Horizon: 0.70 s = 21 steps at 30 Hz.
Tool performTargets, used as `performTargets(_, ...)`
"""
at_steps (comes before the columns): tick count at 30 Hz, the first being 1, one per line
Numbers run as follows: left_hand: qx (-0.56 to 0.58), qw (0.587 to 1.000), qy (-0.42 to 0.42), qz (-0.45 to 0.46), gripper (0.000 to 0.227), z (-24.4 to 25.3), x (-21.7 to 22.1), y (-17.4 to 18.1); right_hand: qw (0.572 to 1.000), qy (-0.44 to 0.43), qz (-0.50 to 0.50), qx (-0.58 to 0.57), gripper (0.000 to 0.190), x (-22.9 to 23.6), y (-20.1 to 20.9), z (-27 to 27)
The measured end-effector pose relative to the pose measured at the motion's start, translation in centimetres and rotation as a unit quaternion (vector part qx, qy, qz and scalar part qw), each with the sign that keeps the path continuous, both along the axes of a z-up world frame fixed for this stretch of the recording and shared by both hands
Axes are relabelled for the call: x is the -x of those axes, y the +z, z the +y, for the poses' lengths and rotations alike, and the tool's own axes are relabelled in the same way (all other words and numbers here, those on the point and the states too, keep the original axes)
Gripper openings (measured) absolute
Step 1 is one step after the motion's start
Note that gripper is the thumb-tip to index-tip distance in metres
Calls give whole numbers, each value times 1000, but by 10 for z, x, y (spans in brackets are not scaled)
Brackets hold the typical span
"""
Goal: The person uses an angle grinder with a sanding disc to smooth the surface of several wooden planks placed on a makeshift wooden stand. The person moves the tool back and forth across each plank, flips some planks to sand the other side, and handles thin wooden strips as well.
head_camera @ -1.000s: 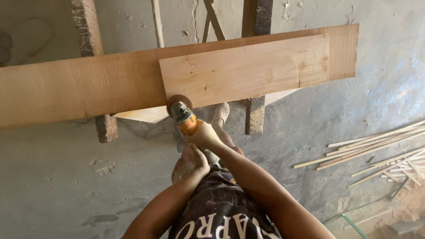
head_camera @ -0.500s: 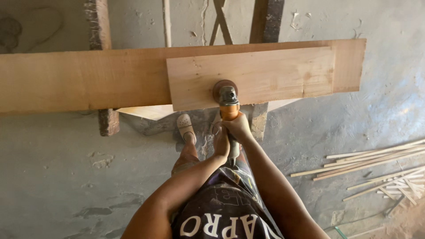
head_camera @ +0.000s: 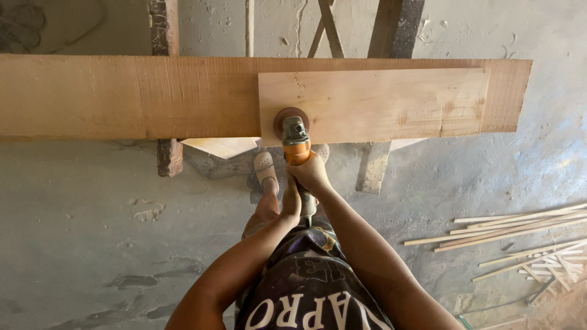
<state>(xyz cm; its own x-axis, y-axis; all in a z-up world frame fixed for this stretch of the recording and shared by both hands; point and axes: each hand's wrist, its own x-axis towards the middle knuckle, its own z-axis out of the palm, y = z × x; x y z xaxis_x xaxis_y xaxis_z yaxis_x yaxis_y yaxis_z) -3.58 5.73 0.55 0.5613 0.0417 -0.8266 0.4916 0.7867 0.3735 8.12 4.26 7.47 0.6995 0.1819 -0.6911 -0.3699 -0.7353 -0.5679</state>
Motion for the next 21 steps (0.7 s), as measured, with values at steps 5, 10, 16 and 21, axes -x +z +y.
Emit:
performTargets(5,-10,999,36,22,71,15,22,-6,996,72,23,42,49,8,7,27)
performTargets(10,-38,996,75,41,71,2,22,-24,995,88,31,23,54,-4,13,27)
performTargets(16,-64,992,104,39,73,-60,-12,-47,994,98,38,29,48,-31,20,-13)
performTargets(21,-68,993,93,34,75,-90,-7,-60,996,61,51,36,49,-36,21,-44)
